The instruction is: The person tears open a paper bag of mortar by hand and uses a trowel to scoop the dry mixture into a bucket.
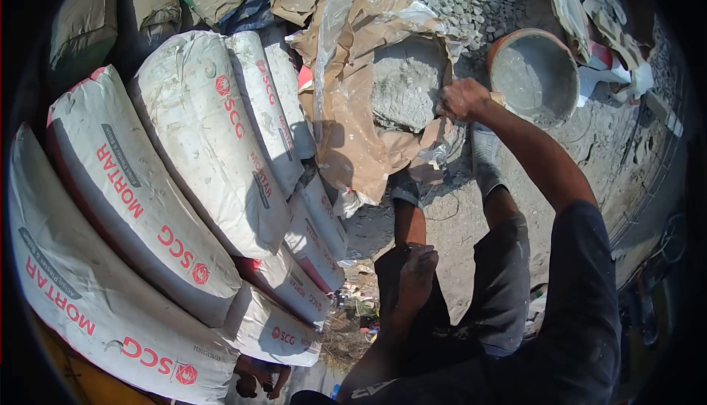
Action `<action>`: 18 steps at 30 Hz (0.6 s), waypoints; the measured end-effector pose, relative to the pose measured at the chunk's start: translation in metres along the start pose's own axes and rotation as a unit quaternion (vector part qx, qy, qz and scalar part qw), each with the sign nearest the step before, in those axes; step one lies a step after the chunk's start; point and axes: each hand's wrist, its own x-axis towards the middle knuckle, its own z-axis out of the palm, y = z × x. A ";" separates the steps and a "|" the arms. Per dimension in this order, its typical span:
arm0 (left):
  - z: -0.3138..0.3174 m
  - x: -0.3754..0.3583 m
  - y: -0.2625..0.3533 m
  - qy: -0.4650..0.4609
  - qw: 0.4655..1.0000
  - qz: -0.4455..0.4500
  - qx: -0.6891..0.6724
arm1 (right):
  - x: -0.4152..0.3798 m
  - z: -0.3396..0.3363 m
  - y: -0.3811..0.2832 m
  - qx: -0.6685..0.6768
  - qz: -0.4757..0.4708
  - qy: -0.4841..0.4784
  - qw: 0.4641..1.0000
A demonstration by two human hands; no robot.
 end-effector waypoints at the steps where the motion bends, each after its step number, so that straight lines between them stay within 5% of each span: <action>1: 0.003 0.000 0.005 -0.001 1.000 0.004 0.003 | -0.004 -0.004 0.003 0.001 0.003 0.004 1.000; 9: 0.044 -0.004 0.015 -0.007 0.995 -0.048 -0.086 | -0.076 -0.010 0.048 0.050 0.064 0.016 0.997; 18: 0.080 -0.008 0.026 -0.043 0.998 -0.025 -0.041 | -0.186 0.049 0.113 0.199 0.278 0.124 0.932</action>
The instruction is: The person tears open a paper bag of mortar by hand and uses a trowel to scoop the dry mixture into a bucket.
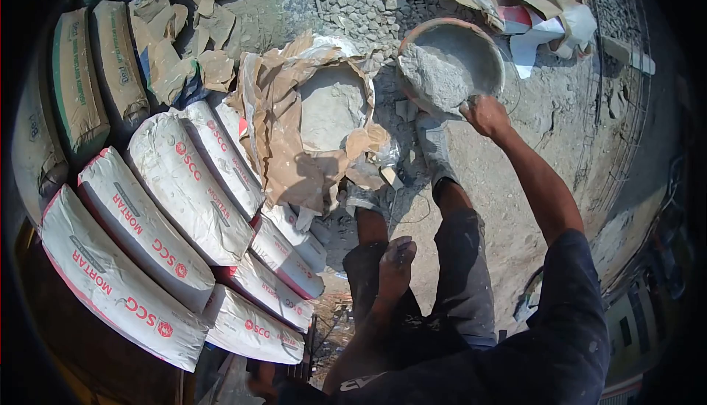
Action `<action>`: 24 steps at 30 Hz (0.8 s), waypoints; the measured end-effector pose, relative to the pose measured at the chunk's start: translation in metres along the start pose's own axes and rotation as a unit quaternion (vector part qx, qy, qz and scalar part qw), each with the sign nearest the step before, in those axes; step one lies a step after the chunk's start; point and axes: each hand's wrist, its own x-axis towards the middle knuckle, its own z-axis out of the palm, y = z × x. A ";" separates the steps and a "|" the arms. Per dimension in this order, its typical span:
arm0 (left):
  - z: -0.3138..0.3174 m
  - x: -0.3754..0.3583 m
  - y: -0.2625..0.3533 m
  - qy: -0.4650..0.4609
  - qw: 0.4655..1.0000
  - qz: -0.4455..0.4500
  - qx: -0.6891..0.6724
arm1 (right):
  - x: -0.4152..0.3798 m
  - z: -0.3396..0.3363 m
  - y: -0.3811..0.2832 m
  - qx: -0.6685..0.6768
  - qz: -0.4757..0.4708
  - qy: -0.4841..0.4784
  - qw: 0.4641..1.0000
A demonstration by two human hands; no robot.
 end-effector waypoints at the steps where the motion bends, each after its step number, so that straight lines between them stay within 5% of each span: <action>1: -0.001 0.001 0.001 -0.002 1.000 -0.004 0.028 | 0.000 0.003 0.008 0.009 0.008 0.001 1.000; 2: -0.003 0.001 0.001 0.000 0.999 -0.007 0.032 | 0.001 0.005 0.016 0.022 0.028 -0.008 0.999; 4: -0.002 0.003 0.000 -0.012 0.963 0.165 0.211 | -0.001 0.015 0.025 0.028 0.035 -0.024 0.999; 5: 0.001 0.005 -0.001 -0.012 0.962 0.169 0.215 | 0.002 0.016 0.027 0.034 0.043 -0.032 0.998; 7: 0.004 0.003 -0.001 0.000 0.990 0.057 0.133 | 0.005 0.019 0.027 0.024 0.029 -0.027 0.999; 14: 0.020 0.000 -0.003 -0.013 0.978 0.120 0.173 | 0.013 0.022 0.026 0.101 0.064 -0.052 0.991; 20: 0.025 -0.009 -0.007 0.016 0.998 -0.039 0.039 | 0.027 0.054 0.036 0.048 0.008 0.007 0.999; 22: 0.019 -0.011 -0.008 0.015 0.997 -0.046 0.054 | 0.016 0.037 0.030 0.261 0.013 -0.120 0.958; 23: 0.015 -0.011 -0.012 0.017 0.997 -0.056 0.050 | 0.014 0.039 0.026 0.257 0.012 -0.130 0.957; 24: 0.011 -0.008 -0.019 0.010 0.997 -0.011 0.069 | 0.012 0.043 0.023 0.444 0.137 -0.122 0.877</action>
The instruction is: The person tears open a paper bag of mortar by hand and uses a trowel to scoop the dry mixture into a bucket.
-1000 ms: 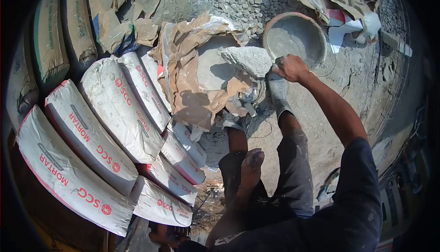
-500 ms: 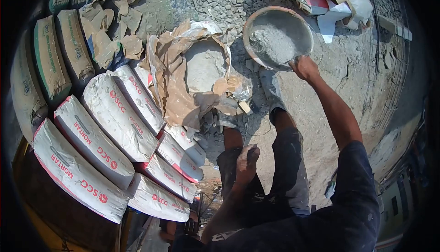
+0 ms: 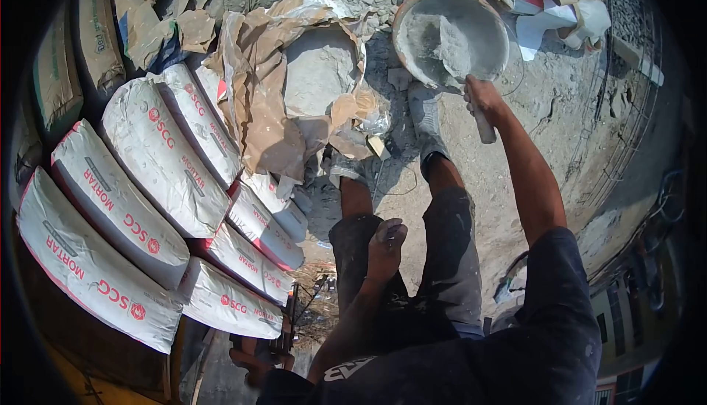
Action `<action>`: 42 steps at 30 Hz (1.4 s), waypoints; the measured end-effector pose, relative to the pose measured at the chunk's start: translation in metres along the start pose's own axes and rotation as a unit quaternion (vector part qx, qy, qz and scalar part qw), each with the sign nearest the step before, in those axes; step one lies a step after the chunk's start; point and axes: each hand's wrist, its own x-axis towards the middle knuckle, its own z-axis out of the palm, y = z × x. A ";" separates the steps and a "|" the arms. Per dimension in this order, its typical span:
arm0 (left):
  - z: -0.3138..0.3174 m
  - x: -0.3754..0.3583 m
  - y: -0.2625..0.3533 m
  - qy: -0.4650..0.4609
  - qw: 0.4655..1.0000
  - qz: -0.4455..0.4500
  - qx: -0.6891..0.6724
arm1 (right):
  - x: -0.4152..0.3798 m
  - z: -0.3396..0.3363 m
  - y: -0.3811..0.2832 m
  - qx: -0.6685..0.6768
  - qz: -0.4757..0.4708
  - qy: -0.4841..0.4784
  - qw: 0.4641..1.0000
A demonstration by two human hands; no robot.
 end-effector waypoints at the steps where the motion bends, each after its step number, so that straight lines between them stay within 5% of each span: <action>1: -0.005 0.000 -0.003 -0.002 0.999 0.041 0.020 | -0.005 0.008 0.002 0.213 0.100 0.029 0.971; 6: -0.031 0.014 -0.011 0.040 0.997 -0.014 -0.062 | -0.027 0.023 -0.010 0.018 0.045 0.019 0.999; 8: -0.047 0.027 -0.026 0.054 0.993 0.103 0.035 | -0.018 0.043 -0.015 -0.275 -0.103 0.106 0.950; 9: -0.055 0.036 -0.025 0.059 0.992 0.109 0.030 | -0.021 0.054 -0.034 -0.280 -0.110 0.109 0.948; 11: -0.070 0.047 -0.023 0.050 0.994 -0.030 -0.090 | -0.034 0.092 -0.083 -0.490 -0.228 0.183 0.821; 14: -0.093 0.090 -0.040 0.107 0.965 -0.091 -0.220 | 0.013 0.147 -0.128 -0.548 -0.234 0.145 0.790; 15: -0.102 0.104 -0.042 0.108 0.965 -0.091 -0.220 | 0.041 0.167 -0.137 -0.610 -0.248 0.159 0.736; 16: -0.112 0.116 -0.038 0.113 0.950 -0.103 -0.273 | 0.072 0.187 -0.143 -0.668 -0.259 0.172 0.677; 18: -0.128 0.125 -0.043 0.082 0.958 -0.087 -0.260 | 0.133 0.213 -0.138 -0.807 -0.341 0.174 0.449; 22: -0.141 0.109 -0.039 0.026 0.953 -0.079 -0.290 | 0.170 0.226 -0.128 -0.777 -0.356 0.162 0.493; 24: -0.141 0.107 -0.047 0.002 0.950 -0.073 -0.303 | 0.138 0.227 -0.153 -0.787 -0.240 -0.020 0.568; 25: -0.140 0.107 -0.051 -0.002 0.949 -0.069 -0.306 | 0.135 0.228 -0.143 -0.790 -0.237 -0.016 0.565; 28: -0.138 0.100 -0.067 -0.005 0.938 -0.110 -0.329 | 0.133 0.237 -0.116 -0.734 -0.346 0.009 0.584; 32: -0.141 0.096 -0.075 0.006 0.938 -0.096 -0.333 | 0.128 0.234 -0.119 -0.773 -0.322 -0.047 0.545; 37: -0.144 0.083 -0.079 0.020 0.945 -0.091 -0.313 | 0.126 0.219 -0.082 -0.660 -0.488 0.007 0.571; 39: -0.141 0.078 -0.075 0.020 0.946 -0.117 -0.303 | 0.121 0.211 -0.088 -0.627 -0.521 -0.048 0.577; 40: -0.137 0.074 -0.076 0.018 0.946 -0.118 -0.302 | 0.112 0.209 -0.091 -0.627 -0.520 -0.047 0.579; 42: -0.129 0.070 -0.074 0.034 0.949 -0.100 -0.296 | 0.092 0.203 -0.107 -0.677 -0.371 -0.117 0.624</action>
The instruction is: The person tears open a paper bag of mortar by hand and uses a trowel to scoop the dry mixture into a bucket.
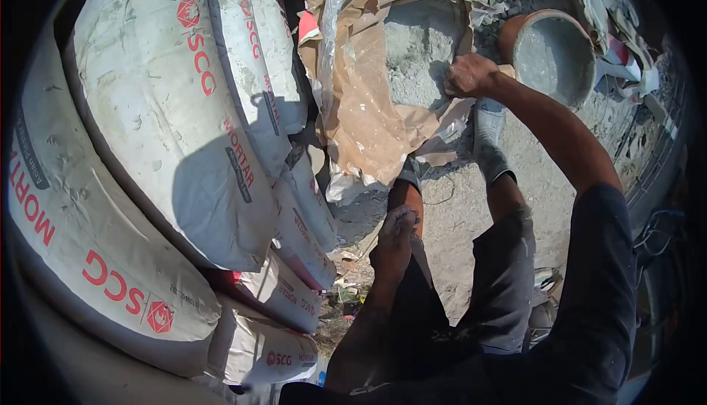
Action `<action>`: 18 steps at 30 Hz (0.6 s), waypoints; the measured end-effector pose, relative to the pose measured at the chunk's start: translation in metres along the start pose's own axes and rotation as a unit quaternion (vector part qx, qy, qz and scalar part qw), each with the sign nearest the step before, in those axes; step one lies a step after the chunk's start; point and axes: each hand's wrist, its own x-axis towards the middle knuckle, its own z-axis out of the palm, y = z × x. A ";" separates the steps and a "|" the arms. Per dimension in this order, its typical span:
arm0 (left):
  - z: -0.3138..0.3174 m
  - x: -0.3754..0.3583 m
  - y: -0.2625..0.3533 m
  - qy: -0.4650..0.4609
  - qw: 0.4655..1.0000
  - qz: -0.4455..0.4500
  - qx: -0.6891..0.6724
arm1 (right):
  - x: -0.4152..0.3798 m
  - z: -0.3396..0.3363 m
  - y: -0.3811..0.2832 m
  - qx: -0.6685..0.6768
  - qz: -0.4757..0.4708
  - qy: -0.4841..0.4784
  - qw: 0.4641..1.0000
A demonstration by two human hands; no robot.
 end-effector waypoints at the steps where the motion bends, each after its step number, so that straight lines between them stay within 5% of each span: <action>1: 0.004 -0.004 -0.001 0.002 1.000 0.004 0.002 | -0.004 -0.009 -0.001 0.000 -0.001 0.004 1.000; 17: 0.084 -0.034 -0.002 -0.023 0.990 0.071 0.118 | -0.118 -0.044 0.024 0.241 0.217 0.070 0.943; 18: 0.082 -0.032 -0.011 -0.035 0.971 0.146 0.187 | -0.135 -0.041 0.025 0.246 0.217 0.095 0.940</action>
